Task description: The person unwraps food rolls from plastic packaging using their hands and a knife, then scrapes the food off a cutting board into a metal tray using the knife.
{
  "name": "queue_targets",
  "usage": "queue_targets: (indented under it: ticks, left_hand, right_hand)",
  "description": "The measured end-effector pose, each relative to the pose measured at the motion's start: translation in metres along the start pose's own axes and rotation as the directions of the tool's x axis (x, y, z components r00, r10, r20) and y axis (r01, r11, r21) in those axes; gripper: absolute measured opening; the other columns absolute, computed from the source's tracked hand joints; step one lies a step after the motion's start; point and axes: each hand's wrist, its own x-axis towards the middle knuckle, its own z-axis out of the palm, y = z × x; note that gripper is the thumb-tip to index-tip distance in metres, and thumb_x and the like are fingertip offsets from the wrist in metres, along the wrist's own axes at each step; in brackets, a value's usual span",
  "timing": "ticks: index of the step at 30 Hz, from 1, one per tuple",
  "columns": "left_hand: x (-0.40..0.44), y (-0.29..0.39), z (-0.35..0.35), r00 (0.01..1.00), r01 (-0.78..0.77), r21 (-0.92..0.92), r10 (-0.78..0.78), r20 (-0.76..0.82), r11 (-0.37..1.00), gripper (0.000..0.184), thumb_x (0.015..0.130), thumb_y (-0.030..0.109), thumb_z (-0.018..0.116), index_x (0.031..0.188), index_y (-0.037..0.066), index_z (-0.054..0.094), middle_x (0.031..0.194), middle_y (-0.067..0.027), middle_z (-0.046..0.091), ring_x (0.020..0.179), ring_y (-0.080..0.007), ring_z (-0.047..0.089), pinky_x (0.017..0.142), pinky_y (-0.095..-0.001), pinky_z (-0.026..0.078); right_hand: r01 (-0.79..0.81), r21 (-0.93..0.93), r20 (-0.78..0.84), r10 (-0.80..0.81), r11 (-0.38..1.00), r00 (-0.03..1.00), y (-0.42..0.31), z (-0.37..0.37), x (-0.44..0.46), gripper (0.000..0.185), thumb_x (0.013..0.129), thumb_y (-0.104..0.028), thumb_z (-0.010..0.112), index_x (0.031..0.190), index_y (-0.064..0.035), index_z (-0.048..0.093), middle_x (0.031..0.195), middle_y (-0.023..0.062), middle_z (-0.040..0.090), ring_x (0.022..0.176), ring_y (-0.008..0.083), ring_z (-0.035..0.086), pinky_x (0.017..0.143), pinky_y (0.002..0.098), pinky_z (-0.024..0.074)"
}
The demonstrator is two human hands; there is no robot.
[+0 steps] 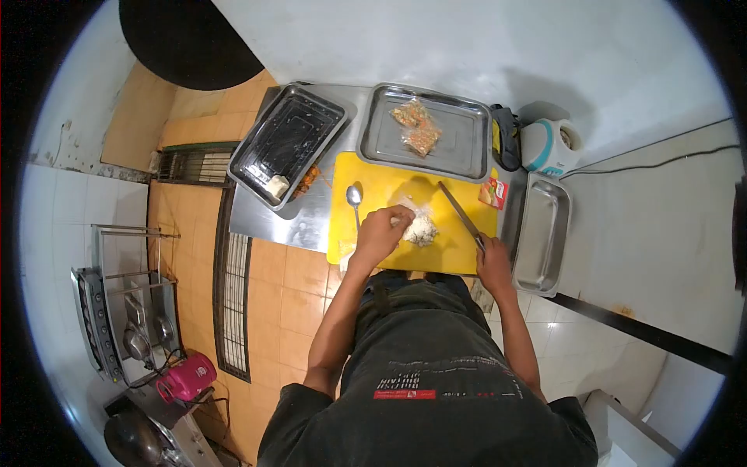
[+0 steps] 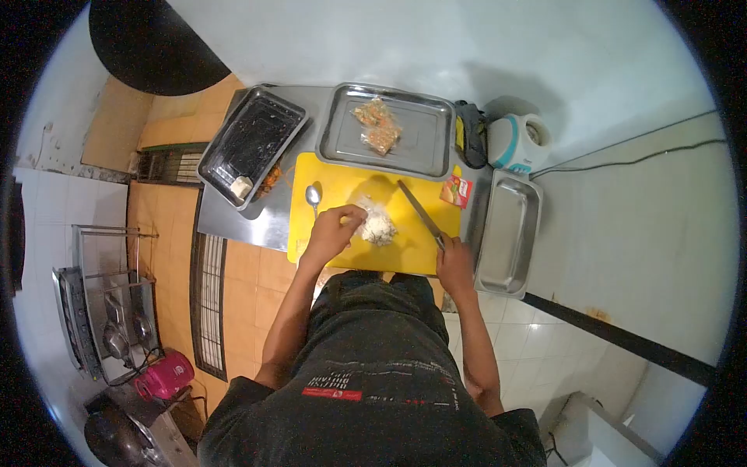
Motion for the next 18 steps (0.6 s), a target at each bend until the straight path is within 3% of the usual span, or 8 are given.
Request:
queue_targets:
  ticks: [1, 3, 4, 8, 10, 11, 13, 18]
  left_hand:
    - [0.003, 0.0, 0.009, 1.0, -0.001, -0.002, 0.001, 0.01, 1.0, 0.025, 0.09, 0.028, 0.064, 0.1, 0.007, 0.072, 0.077, -0.0113, 0.072, 0.06, -0.0237, 0.068, 0.063, -0.0348, 0.053]
    - [0.008, 0.002, 0.028, 0.987, -0.156, 0.311, 0.163, 0.003, 0.938, 0.024, 0.088, 0.03, 0.066, 0.096, 0.01, 0.075, 0.083, -0.013, 0.072, 0.075, -0.0289, 0.07, 0.07, -0.04, 0.054]
    - [0.01, 0.015, 0.033, 0.992, -0.116, 0.306, 0.096, 0.079, 0.945, 0.024, 0.086, 0.03, 0.066, 0.098, 0.011, 0.073, 0.084, -0.0153, 0.072, 0.083, -0.0313, 0.069, 0.073, -0.0419, 0.054]
    - [0.031, 0.031, 0.078, 0.984, -0.175, 0.516, 0.13, 0.122, 0.839, 0.019, 0.085, 0.023, 0.063, 0.097, 0.01, 0.067, 0.076, -0.0181, 0.068, 0.078, -0.0356, 0.069, 0.07, -0.0448, 0.055]
    - [0.04, 0.028, 0.102, 0.979, -0.202, 0.569, 0.147, 0.141, 0.797, 0.018, 0.086, 0.024, 0.061, 0.093, 0.008, 0.066, 0.075, -0.0193, 0.068, 0.073, -0.0373, 0.069, 0.066, -0.0472, 0.054]
    - [0.042, 0.027, 0.115, 0.975, -0.223, 0.622, 0.168, 0.146, 0.75, 0.019, 0.088, 0.025, 0.059, 0.089, 0.007, 0.065, 0.074, -0.0205, 0.068, 0.068, -0.039, 0.068, 0.063, -0.0496, 0.054]
    - [0.039, 0.03, 0.131, 0.977, -0.215, 0.608, 0.164, 0.14, 0.764, 0.02, 0.088, 0.024, 0.058, 0.087, 0.005, 0.064, 0.073, -0.0214, 0.067, 0.068, -0.0396, 0.068, 0.062, -0.0497, 0.054]
    - [0.028, 0.017, 0.166, 0.992, -0.122, 0.614, 0.083, 0.092, 0.78, 0.019, 0.088, 0.023, 0.058, 0.087, 0.004, 0.061, 0.078, -0.0207, 0.068, 0.068, -0.0392, 0.067, 0.06, -0.0489, 0.054]
  right_hand:
    - [-0.003, 0.048, -0.007, 0.003, 0.999, 1.0, -0.002, 0.0, -0.004, 0.041, 0.091, -0.007, 0.052, 0.132, -0.005, 0.05, 0.109, 0.0228, 0.058, 0.104, 0.0408, 0.057, 0.085, 0.05, 0.047]
    - [-0.028, 0.134, -0.026, 0.032, 0.991, 0.999, -0.003, 0.001, -0.018, 0.045, 0.092, -0.006, 0.05, 0.136, -0.0053, 0.046, 0.111, 0.0236, 0.058, 0.102, 0.0417, 0.057, 0.085, 0.0502, 0.047]
    - [-0.042, 0.224, -0.046, 0.053, 0.974, 0.998, -0.002, 0.002, -0.026, 0.049, 0.092, -0.004, 0.047, 0.141, -0.0057, 0.043, 0.112, 0.0244, 0.057, 0.101, 0.0426, 0.057, 0.084, 0.0503, 0.0471]
    - [0.02, 0.277, -0.123, 0.015, 0.961, 0.992, 0.001, 0.003, -0.053, 0.054, 0.093, -0.004, 0.048, 0.145, -0.0067, 0.038, 0.114, 0.0257, 0.056, 0.099, 0.0445, 0.058, 0.084, 0.0499, 0.0473]
    - [-0.157, 0.377, 0.08, 0.137, 0.913, 0.987, -0.007, -0.01, -0.064, 0.05, 0.095, -0.001, 0.043, 0.145, -0.0055, 0.039, 0.126, 0.0248, 0.054, 0.112, 0.0408, 0.055, 0.094, 0.0438, 0.0453]
    - [-0.168, 0.376, 0.086, 0.147, 0.911, 0.985, -0.005, -0.008, -0.069, 0.05, 0.095, -0.001, 0.043, 0.145, -0.0055, 0.039, 0.126, 0.0248, 0.054, 0.112, 0.0408, 0.055, 0.094, 0.0438, 0.0453]
    - [-0.025, 0.359, -0.114, 0.07, 0.933, 0.991, -0.003, -0.005, -0.079, 0.053, 0.095, -0.004, 0.048, 0.146, -0.0083, 0.037, 0.111, 0.0257, 0.057, 0.098, 0.0436, 0.059, 0.082, 0.047, 0.0482]
    - [-0.006, 0.442, -0.11, 0.061, 0.897, 0.992, 0.01, -0.011, -0.088, 0.056, 0.094, -0.003, 0.048, 0.148, -0.0089, 0.036, 0.107, 0.0254, 0.058, 0.094, 0.0416, 0.06, 0.081, 0.0464, 0.0485]
